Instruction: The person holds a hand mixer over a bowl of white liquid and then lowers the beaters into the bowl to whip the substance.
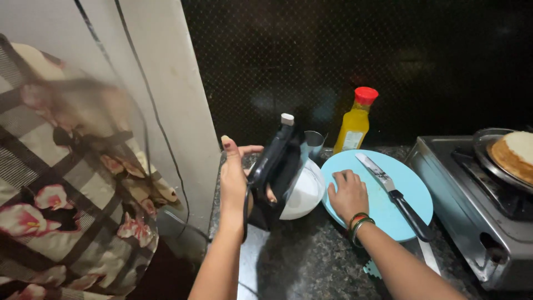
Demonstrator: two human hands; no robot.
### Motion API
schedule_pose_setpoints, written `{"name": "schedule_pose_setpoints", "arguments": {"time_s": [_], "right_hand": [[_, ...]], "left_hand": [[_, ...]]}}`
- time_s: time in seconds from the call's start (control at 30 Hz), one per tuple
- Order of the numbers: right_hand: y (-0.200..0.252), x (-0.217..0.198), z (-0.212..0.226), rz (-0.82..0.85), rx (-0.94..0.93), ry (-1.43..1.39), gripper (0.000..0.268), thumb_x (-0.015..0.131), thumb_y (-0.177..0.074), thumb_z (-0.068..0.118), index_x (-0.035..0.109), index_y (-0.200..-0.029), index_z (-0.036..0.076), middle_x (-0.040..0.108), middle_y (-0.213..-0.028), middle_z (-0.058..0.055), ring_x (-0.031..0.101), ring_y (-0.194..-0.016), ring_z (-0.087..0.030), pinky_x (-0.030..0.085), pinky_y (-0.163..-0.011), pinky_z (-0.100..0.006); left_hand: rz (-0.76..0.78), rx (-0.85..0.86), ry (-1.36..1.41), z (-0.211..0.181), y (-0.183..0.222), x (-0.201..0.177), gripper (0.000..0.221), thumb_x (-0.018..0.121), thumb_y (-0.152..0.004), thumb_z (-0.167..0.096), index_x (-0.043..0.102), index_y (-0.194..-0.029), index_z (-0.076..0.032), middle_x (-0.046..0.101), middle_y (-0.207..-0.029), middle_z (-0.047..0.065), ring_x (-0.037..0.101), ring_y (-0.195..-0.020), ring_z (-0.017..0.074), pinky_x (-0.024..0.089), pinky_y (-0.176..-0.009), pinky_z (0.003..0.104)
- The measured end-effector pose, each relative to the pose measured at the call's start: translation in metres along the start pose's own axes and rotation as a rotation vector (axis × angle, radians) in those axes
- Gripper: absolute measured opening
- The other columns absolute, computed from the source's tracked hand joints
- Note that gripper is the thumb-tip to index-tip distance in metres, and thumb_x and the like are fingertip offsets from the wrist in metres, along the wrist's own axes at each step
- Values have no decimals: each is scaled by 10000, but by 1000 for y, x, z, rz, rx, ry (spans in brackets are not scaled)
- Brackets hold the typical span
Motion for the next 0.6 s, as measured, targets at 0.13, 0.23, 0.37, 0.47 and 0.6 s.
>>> {"name": "schedule_pose_setpoints", "arguments": {"time_s": [0.13, 0.23, 0.37, 0.47, 0.6], "right_hand": [[1, 0, 3, 10, 9, 8, 327, 644, -869, 266, 703, -1138, 90, 641, -1165, -104, 589, -1128, -301, 456, -958, -469], [-2, 0, 5, -24, -3, 1, 322, 644, -874, 268, 713, -1130, 87, 648, -1156, -104, 595, -1127, -301, 461, -953, -469], [2, -1, 11, -1, 22, 21, 324, 637, -881, 279, 717, -1138, 98, 651, -1138, -93, 599, -1111, -294, 466, -949, -462], [0, -5, 18, -13, 22, 49, 321, 637, -882, 286, 718, -1130, 99, 649, -1131, -95, 597, -1107, -293, 466, -934, -462], [4, -7, 26, -31, 4, 74, 314, 636, -885, 279, 717, -1132, 103, 651, -1123, -91, 603, -1089, -288, 468, -918, -460]], "left_hand": [[-11, 13, 7, -2, -22, -8, 992, 240, -884, -798, 657, -1143, 64, 616, -507, 146, 606, -357, 241, 527, -389, 353], [-31, 13, -18, -4, -35, -7, 1016, 227, -885, -809, 674, -1122, 73, 613, -487, 168, 607, -351, 239, 520, -396, 338], [-30, -16, 16, 0, -28, 1, 991, 253, -886, -798, 659, -1137, 70, 605, -508, 178, 601, -354, 240, 518, -383, 347], [-14, -7, 27, -2, -13, 1, 988, 257, -895, -795, 660, -1140, 73, 621, -544, 157, 595, -358, 223, 502, -374, 335], [26, 18, 45, -3, 7, -7, 970, 250, -898, -782, 657, -1153, 61, 657, -570, 157, 606, -364, 214, 500, -378, 324]]}}
Point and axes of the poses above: each hand's wrist, its own y-axis away from the middle knuckle, its own x-axis out of the palm, z = x × y, the point moved 10 cm from there along -y, towards the middle knuckle
